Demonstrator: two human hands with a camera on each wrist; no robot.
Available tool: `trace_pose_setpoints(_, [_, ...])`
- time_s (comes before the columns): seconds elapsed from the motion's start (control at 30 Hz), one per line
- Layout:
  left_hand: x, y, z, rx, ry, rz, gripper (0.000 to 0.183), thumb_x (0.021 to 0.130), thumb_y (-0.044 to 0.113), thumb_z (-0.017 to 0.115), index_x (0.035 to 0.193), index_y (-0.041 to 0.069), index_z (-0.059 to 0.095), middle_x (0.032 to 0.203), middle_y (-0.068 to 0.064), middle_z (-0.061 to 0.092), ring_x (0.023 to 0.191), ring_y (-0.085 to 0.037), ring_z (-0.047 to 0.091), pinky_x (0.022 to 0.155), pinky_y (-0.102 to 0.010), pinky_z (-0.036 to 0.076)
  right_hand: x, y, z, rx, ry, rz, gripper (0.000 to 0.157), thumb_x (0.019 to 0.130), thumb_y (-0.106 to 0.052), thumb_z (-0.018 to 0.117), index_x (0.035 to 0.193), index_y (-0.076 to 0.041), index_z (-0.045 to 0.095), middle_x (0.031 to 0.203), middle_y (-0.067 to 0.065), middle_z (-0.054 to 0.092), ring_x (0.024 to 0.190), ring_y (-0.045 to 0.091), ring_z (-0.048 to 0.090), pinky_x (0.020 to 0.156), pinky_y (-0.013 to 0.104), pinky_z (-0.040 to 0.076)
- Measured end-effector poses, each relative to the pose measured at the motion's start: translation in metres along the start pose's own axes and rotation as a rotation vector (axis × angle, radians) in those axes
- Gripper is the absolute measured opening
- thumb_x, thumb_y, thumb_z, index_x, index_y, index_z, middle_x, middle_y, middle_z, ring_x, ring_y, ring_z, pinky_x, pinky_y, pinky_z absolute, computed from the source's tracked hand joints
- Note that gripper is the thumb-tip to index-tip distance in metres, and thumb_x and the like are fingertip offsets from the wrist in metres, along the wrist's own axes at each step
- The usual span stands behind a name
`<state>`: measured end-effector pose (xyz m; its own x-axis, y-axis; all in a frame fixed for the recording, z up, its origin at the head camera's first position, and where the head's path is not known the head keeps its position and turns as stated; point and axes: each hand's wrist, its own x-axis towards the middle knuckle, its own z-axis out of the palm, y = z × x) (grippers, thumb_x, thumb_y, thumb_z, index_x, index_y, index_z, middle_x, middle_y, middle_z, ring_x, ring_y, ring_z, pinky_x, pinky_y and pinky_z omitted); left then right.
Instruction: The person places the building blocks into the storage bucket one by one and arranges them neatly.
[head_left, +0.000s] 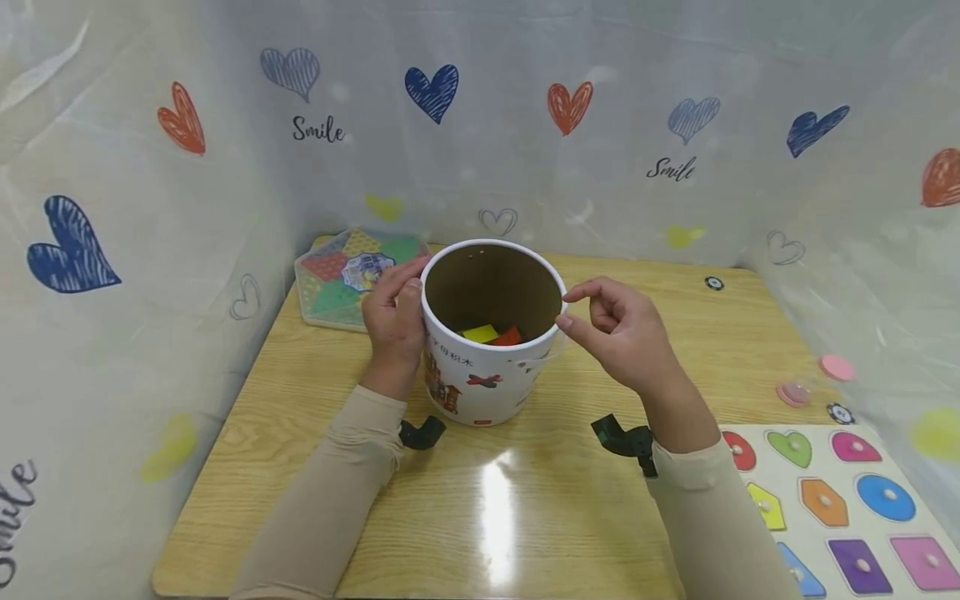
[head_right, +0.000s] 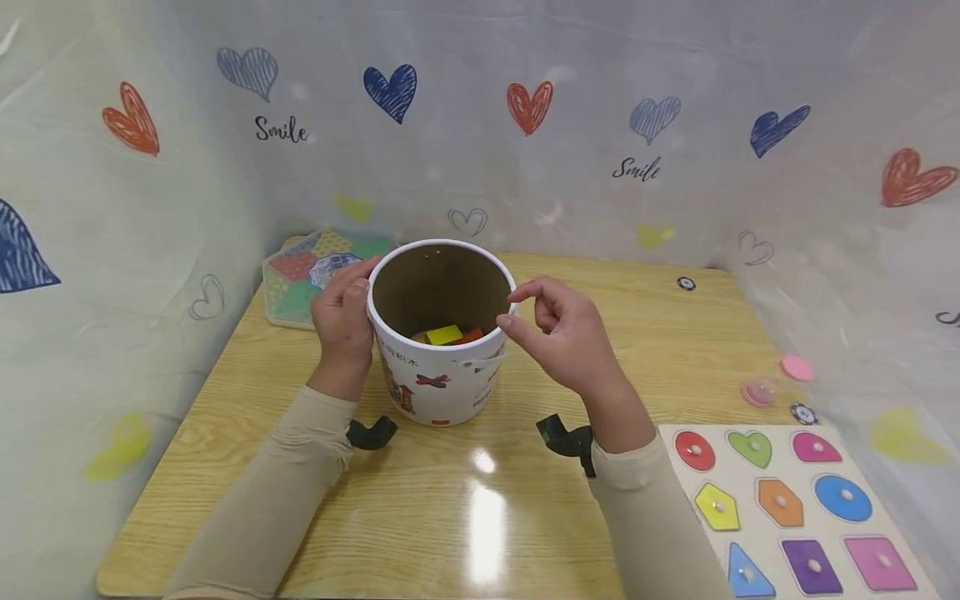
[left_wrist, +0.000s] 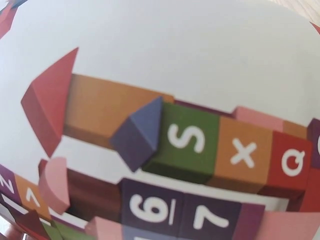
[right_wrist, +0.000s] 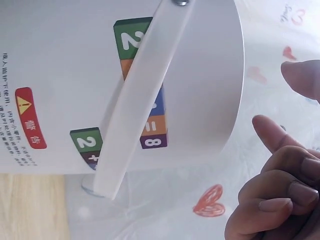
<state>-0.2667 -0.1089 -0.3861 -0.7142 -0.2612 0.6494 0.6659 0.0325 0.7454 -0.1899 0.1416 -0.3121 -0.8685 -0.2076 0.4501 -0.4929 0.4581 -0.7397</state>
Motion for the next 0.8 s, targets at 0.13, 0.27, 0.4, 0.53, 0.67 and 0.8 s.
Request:
trace_pose_setpoints(0.13, [0.001,-0.001,-0.001,-0.001,0.010,0.005,0.032,0.084,0.002,0.045,0.104,-0.010,0.068,0.106,-0.025,0.065,0.103,-0.033,0.060,0.088,-0.034,0.050,-0.003,0.010,0.000,0.026,0.025,-0.005,0.017,0.081,-0.001,0.068,0.098,0.002,0.063,0.056,0.005,0.023,0.044,0.013,0.026,0.045,0.028,0.031])
trace_pose_setpoints(0.27, [0.001,-0.003,-0.004,0.019,0.021,-0.025,0.032,0.085,0.002,0.045,0.105,-0.009,0.068,0.107,-0.024,0.065,0.104,-0.032,0.060,0.088,-0.032,0.050,-0.004,0.024,0.005,0.099,0.044,0.021,0.015,0.084,-0.002,0.065,0.098,0.003,0.063,0.055,0.002,0.025,0.042,0.014,0.026,0.042,0.029,0.029])
trace_pose_setpoints(0.4, [-0.006,-0.018,-0.011,0.059,0.010,-0.098,0.032,0.088,0.002,0.045,0.109,-0.004,0.069,0.111,-0.018,0.065,0.107,-0.027,0.059,0.091,-0.033,0.049,-0.004,0.037,0.018,0.145,0.052,0.078,0.013,0.088,-0.006,0.061,0.098,0.001,0.063,0.056,0.002,0.032,0.043,0.014,0.029,0.038,0.029,0.028])
trace_pose_setpoints(0.53, [-0.024,-0.045,-0.019,0.048,0.012,-0.157,0.031,0.089,0.004,0.047,0.110,0.002,0.070,0.114,-0.011,0.066,0.109,-0.022,0.058,0.095,-0.037,0.046,-0.008,0.045,0.035,0.157,0.034,0.119,0.008,0.090,-0.010,0.060,0.093,-0.002,0.059,0.059,0.003,0.035,0.047,0.014,0.032,0.039,0.029,0.030])
trace_pose_setpoints(0.67, [-0.056,-0.055,-0.027,0.006,0.030,-0.249,0.031,0.090,0.006,0.047,0.109,0.008,0.072,0.113,-0.008,0.067,0.111,-0.020,0.057,0.100,-0.035,0.042,-0.022,0.046,0.049,0.159,-0.017,0.163,0.013,0.090,-0.009,0.061,0.082,-0.004,0.052,0.058,0.002,0.033,0.049,0.012,0.032,0.042,0.026,0.029])
trace_pose_setpoints(0.8, [-0.082,-0.054,-0.033,-0.058,0.030,-0.307,0.031,0.091,0.005,0.047,0.110,0.005,0.071,0.115,-0.012,0.066,0.113,-0.023,0.056,0.098,-0.031,0.043,-0.034,0.057,0.059,0.163,-0.035,0.190,0.020,0.085,0.000,0.061,0.074,-0.005,0.044,0.056,0.001,0.029,0.048,0.009,0.029,0.041,0.023,0.026])
